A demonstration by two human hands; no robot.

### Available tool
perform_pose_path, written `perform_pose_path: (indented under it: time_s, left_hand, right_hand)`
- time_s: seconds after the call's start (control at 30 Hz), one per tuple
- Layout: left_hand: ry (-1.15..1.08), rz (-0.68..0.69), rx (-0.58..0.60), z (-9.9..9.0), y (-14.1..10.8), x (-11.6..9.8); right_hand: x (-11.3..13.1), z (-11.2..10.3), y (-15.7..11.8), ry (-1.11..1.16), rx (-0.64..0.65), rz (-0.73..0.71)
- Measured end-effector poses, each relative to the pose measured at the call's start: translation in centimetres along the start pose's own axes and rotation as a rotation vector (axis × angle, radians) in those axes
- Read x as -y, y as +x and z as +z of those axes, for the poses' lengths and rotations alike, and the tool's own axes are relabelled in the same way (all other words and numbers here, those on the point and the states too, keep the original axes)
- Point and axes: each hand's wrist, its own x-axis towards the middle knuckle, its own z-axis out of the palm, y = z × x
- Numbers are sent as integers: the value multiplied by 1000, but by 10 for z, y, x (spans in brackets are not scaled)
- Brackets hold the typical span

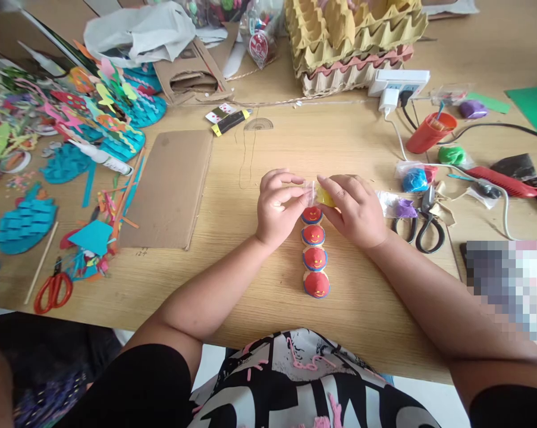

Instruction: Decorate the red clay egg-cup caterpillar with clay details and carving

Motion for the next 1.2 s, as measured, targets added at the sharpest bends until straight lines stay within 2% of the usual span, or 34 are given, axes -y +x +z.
perform_pose_path:
  time_s: [0.13, 0.3, 0.4, 0.57, 0.77, 0.93, 1.03, 1.2]
  left_hand:
    - [-100, -23, -28, 3, -2, 2]
    - [-288, -329, -86, 7, -2, 6]
    - [-374, -414, -126, 6, -1, 5]
    - [-407, -360, 14, 4, -1, -12]
    - [-400, -345, 37, 4, -4, -18]
    - [-346, -191, 71, 3, -4, -16]
    - [-296, -151, 91, 2, -3, -17]
    - [-253, -204, 119, 2, -3, -16]
  right_hand:
    - [0, -2, 1, 6, 17, 24]
    - [0, 0, 3, 68, -26, 67]
    - [1, 1, 4, 120, -56, 132]
    - [7, 3, 8, 200, -90, 246]
    - [13, 4, 8, 222, -64, 361]
    - [13, 3, 7, 263, 24, 488]
    - [14, 1, 10, 319, 36, 494]
    - [19, -3, 15, 445, 17, 390]
